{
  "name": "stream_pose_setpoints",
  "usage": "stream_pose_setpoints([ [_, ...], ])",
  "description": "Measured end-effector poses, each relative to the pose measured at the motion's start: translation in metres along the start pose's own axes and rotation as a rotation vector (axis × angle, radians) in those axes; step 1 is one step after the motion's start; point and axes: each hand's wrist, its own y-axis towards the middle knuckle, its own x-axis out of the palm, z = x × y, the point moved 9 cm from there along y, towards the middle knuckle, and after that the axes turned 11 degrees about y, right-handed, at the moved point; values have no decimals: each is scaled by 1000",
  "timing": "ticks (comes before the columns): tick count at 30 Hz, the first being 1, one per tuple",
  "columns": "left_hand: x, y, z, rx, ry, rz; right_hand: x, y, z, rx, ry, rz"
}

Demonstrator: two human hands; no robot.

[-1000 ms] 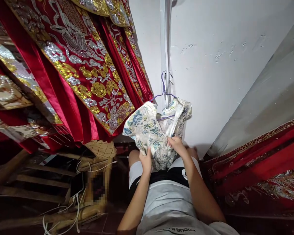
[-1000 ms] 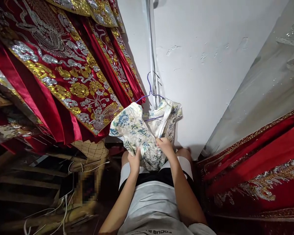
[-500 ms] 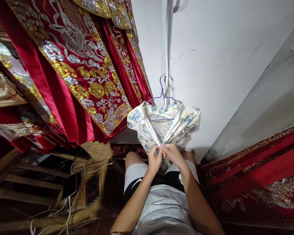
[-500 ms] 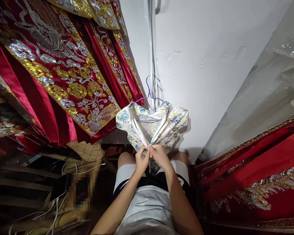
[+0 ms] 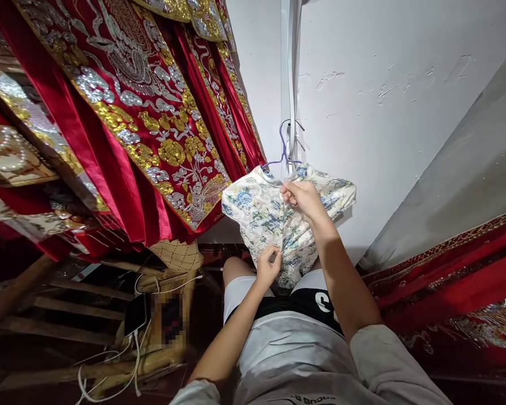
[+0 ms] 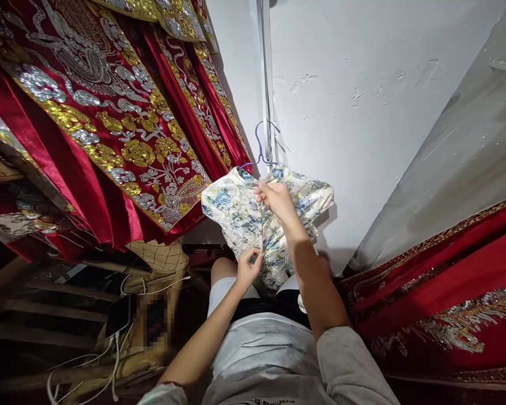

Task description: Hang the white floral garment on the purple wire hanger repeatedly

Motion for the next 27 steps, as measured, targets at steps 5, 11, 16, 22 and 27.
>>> stream_pose_setpoints([
  [5,-13,43,48,198,-3,-172,5,-1,-27,-162,-7,7],
  [11,-100,127,147,407,-42,178,6,-19,-34,-221,-77,-53],
  [16,-99,152,189,584,193,116,4,-17,-33,-278,-93,-37],
  [22,-155,156,155,367,18,444,-18,-43,20,-130,-234,44],
  [27,-178,125,19,-183,-664,608,-25,-76,63,85,-65,19],
])
